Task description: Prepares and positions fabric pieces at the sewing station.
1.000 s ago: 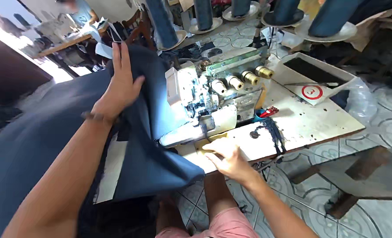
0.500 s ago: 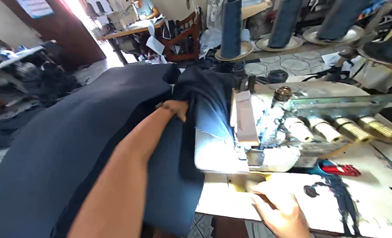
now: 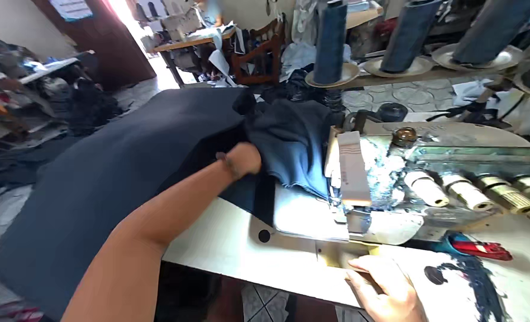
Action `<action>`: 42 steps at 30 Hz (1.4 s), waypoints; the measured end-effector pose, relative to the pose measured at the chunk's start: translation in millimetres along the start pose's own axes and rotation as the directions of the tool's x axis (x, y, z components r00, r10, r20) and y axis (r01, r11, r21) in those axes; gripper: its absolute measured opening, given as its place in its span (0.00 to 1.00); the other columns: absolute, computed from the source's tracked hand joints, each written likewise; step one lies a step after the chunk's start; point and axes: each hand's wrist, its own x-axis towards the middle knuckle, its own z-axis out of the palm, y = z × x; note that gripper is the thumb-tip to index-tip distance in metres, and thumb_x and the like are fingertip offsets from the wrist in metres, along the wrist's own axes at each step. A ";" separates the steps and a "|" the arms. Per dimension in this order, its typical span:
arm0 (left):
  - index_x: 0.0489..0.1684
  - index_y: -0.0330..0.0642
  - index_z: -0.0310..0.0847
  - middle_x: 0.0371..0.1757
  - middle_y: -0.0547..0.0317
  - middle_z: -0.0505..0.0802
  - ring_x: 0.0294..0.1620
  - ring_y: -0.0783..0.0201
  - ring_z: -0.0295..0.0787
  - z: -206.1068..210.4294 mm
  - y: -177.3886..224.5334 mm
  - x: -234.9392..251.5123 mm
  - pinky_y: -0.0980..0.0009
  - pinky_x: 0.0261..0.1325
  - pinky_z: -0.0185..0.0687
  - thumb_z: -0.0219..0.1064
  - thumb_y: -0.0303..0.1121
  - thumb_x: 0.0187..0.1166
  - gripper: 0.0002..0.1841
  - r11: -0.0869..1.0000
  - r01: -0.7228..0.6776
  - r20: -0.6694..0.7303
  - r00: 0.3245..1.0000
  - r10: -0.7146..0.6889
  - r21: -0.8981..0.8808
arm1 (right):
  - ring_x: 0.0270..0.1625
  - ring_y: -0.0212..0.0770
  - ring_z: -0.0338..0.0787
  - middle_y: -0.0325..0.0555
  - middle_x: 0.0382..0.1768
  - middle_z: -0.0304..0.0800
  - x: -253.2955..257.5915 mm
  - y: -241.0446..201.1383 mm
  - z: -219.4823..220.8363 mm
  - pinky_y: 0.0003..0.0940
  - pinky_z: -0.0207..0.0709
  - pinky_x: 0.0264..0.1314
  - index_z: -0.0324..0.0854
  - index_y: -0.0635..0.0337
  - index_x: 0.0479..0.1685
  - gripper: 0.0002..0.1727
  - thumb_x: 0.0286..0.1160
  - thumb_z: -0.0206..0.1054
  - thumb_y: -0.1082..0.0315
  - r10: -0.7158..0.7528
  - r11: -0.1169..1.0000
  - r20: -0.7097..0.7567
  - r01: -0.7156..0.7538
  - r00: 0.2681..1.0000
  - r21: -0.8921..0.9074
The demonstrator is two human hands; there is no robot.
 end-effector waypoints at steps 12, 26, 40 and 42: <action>0.81 0.23 0.67 0.82 0.30 0.76 0.86 0.43 0.68 7.9 23.2 56.6 0.54 0.88 0.58 0.52 0.28 0.92 0.23 0.642 -0.238 -0.289 0.957 0.027 -0.729 | 0.45 0.52 0.91 0.53 0.38 0.95 0.3 -0.5 -4.6 0.48 0.79 0.56 0.94 0.63 0.36 0.14 0.74 0.69 0.60 -0.027 0.999 0.041 0.029 0.999 -0.032; 0.62 0.35 0.83 0.56 0.38 0.90 0.59 0.38 0.88 59.7 -223.5 -160.2 0.34 0.62 0.80 0.78 0.44 0.75 0.24 0.944 -0.138 -0.477 0.879 -0.023 -0.301 | 0.46 0.55 0.92 0.58 0.38 0.94 -0.6 -4.1 -0.5 0.53 0.78 0.59 0.93 0.67 0.37 0.16 0.74 0.66 0.61 -0.097 0.995 -0.012 0.096 0.995 -0.033; 0.49 0.29 0.89 0.45 0.35 0.93 0.53 0.39 0.91 95.7 -244.2 -155.1 0.37 0.62 0.79 0.62 0.33 0.89 0.14 0.812 -0.237 -0.594 0.788 -0.161 -0.534 | 0.42 0.50 0.92 0.61 0.36 0.93 -4.0 -4.8 -1.3 0.44 0.81 0.51 0.91 0.69 0.33 0.19 0.74 0.63 0.60 -0.114 0.993 -0.168 0.114 0.979 -0.009; 0.49 0.29 0.89 0.44 0.36 0.92 0.51 0.41 0.90 89.0 -247.5 -156.7 0.39 0.60 0.78 0.61 0.33 0.89 0.14 0.801 -0.237 -0.564 0.813 -0.147 -0.550 | 0.41 0.46 0.91 0.61 0.35 0.93 -3.8 -5.8 -3.0 0.39 0.81 0.50 0.91 0.70 0.33 0.20 0.75 0.63 0.60 -0.112 0.993 -0.185 0.114 0.976 0.003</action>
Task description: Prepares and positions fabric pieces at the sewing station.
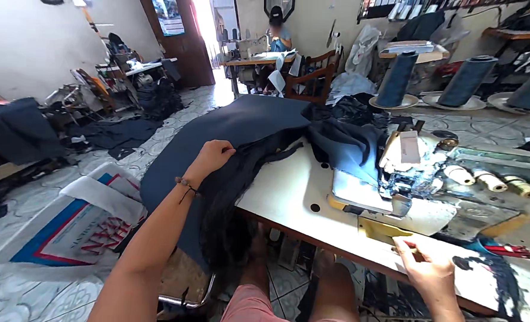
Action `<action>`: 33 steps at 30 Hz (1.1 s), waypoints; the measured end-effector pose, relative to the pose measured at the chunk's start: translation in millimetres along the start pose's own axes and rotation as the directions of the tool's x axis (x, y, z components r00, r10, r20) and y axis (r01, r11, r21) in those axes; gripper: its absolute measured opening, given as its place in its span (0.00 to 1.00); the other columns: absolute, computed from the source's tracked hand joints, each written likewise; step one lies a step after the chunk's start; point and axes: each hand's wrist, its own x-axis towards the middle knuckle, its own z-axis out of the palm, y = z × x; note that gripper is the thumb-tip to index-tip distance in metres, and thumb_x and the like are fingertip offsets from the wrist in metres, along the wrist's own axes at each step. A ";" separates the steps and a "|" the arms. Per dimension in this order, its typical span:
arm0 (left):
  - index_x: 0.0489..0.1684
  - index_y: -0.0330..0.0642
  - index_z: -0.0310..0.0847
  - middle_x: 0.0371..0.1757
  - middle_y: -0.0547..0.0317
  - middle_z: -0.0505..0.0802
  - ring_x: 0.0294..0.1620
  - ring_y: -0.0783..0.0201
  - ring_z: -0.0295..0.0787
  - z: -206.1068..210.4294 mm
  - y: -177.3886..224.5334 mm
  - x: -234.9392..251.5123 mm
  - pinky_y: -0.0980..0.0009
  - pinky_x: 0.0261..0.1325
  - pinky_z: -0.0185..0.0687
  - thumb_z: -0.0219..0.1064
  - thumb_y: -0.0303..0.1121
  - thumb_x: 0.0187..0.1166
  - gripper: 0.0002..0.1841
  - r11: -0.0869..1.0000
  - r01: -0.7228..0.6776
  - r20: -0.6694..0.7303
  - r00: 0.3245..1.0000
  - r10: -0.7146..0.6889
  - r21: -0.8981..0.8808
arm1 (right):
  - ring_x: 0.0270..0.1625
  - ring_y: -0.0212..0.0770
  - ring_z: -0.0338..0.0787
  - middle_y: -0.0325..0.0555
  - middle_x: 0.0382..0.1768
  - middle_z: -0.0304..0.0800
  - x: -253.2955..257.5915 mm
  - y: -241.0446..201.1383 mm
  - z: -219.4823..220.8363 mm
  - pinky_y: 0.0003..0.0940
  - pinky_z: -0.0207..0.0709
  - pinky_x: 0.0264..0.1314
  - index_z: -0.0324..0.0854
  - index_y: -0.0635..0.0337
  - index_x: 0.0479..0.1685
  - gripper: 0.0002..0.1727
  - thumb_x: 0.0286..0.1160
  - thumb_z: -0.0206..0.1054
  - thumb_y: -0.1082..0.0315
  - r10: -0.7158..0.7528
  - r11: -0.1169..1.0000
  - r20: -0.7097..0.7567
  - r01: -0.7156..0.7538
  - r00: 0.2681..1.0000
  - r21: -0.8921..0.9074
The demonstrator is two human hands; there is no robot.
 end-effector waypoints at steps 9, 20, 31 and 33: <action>0.73 0.23 0.72 0.68 0.22 0.83 0.72 0.30 0.79 -12.0 18.7 -4.2 0.35 0.75 0.69 0.42 0.34 0.97 0.22 0.961 0.163 -0.193 0.959 -0.207 -0.224 | 0.42 0.24 0.91 0.35 0.42 0.94 -18.6 -117.5 11.8 0.26 0.86 0.50 0.87 0.65 0.52 0.17 0.84 0.55 0.63 0.146 0.685 0.532 -0.473 0.834 0.554; 0.67 0.28 0.79 0.54 0.42 0.92 0.54 0.58 0.90 89.6 99.8 -216.5 0.59 0.63 0.84 0.48 0.28 0.90 0.18 0.831 -0.087 0.475 0.785 0.397 -0.550 | 0.42 0.35 0.92 0.44 0.41 0.91 32.4 -182.1 76.0 0.33 0.87 0.45 0.73 0.57 0.66 0.19 0.93 0.47 0.54 0.429 -0.211 0.767 -0.773 0.478 0.599; 0.74 0.40 0.81 0.73 0.48 0.87 0.78 0.48 0.79 167.7 148.5 -88.5 0.50 0.81 0.72 0.53 0.42 0.90 0.23 0.561 -0.793 0.115 0.550 0.827 -0.238 | 0.69 0.28 0.84 0.55 0.72 0.81 -71.9 -147.1 56.7 0.25 0.77 0.74 0.61 0.74 0.84 0.28 0.85 0.53 0.75 0.474 0.311 0.513 -0.682 0.715 0.662; 0.79 0.40 0.76 0.73 0.48 0.87 0.79 0.50 0.79 181.1 166.2 -65.0 0.49 0.85 0.65 0.47 0.47 0.92 0.27 0.514 -0.815 0.195 0.476 0.857 -0.267 | 0.71 0.26 0.82 0.55 0.72 0.81 -84.2 -145.9 53.4 0.23 0.74 0.77 0.64 0.76 0.81 0.27 0.84 0.54 0.75 0.443 0.362 0.494 -0.653 0.748 0.665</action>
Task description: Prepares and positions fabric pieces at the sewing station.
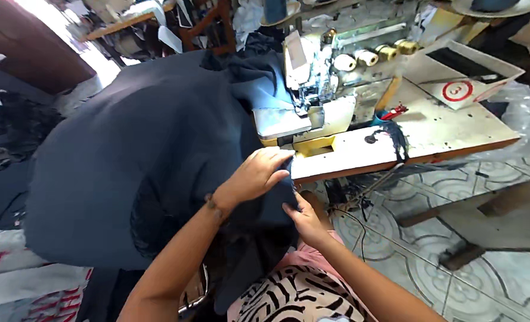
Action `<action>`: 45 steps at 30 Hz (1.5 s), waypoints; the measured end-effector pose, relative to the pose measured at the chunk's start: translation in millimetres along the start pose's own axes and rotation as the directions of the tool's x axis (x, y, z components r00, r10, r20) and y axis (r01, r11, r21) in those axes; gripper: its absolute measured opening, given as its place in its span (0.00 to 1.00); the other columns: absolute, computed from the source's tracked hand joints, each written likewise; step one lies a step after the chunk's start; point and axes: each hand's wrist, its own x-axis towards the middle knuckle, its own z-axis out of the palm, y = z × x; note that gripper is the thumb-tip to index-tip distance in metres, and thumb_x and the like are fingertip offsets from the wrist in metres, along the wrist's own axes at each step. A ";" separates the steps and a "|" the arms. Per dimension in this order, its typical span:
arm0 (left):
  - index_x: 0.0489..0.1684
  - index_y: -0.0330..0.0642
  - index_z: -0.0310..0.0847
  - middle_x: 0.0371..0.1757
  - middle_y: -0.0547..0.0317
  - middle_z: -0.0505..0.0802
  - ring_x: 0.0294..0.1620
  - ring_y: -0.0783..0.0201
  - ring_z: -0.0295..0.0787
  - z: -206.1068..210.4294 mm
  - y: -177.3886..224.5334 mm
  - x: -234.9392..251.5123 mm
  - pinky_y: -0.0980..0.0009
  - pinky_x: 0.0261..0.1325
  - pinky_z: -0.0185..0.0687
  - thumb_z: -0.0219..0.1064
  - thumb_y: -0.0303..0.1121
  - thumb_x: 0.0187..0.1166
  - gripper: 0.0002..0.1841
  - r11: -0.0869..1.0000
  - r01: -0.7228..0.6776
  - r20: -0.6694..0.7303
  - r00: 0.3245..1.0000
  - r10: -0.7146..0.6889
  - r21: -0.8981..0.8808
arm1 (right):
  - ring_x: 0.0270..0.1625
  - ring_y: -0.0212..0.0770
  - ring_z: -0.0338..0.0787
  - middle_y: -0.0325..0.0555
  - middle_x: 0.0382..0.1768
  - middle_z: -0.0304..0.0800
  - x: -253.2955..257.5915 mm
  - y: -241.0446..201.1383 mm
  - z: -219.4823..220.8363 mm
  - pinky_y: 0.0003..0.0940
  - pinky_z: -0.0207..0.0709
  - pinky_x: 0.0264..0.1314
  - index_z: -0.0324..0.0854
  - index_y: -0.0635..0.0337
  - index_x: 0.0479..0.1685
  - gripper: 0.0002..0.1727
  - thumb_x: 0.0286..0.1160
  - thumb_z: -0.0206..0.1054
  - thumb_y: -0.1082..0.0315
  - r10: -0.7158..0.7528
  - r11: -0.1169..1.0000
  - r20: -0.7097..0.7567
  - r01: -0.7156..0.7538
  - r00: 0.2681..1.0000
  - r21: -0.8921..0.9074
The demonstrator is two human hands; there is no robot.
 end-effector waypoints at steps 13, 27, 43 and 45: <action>0.36 0.32 0.91 0.34 0.60 0.94 0.36 0.80 0.87 -5.7 -0.9 20.1 0.82 0.45 0.82 0.74 0.22 0.72 0.02 0.812 0.151 0.095 0.989 -0.117 -0.563 | 0.53 0.22 0.90 0.32 0.49 0.92 -7.7 5.6 -43.7 0.26 0.84 0.64 0.77 0.64 0.61 0.13 0.83 0.54 0.73 0.107 0.986 0.135 -0.122 0.985 0.112; 0.33 0.39 0.91 0.31 0.62 0.91 0.34 0.74 0.87 8.5 1.9 17.1 0.77 0.40 0.84 0.79 0.27 0.68 0.04 0.883 0.082 -0.012 0.995 -0.098 -0.462 | 0.44 0.25 0.90 0.34 0.39 0.92 46.9 -32.6 -32.9 0.27 0.86 0.53 0.83 0.58 0.50 0.07 0.79 0.63 0.70 0.086 0.995 0.132 -0.092 0.988 0.036; 0.33 0.38 0.92 0.27 0.53 0.92 0.33 0.55 0.91 -19.2 -9.0 19.4 0.48 0.41 0.84 0.78 0.41 0.70 0.13 0.970 -0.151 0.334 0.919 0.208 -0.188 | 0.48 0.16 0.90 0.17 0.46 0.95 -58.6 -124.3 -130.7 0.17 0.85 0.52 0.92 0.30 0.48 0.10 0.77 0.68 0.60 -0.344 0.932 -0.274 0.361 0.898 0.015; 0.36 0.39 0.91 0.30 0.56 0.93 0.34 0.61 0.90 -41.5 -19.8 2.4 0.55 0.42 0.85 0.77 0.39 0.72 0.11 0.968 -0.012 0.322 0.942 0.095 -0.250 | 0.43 0.18 0.92 0.24 0.39 0.96 -61.2 -144.1 -155.5 0.18 0.87 0.47 0.90 0.38 0.41 0.12 0.80 0.61 0.67 -0.334 0.901 -0.419 0.417 0.844 0.121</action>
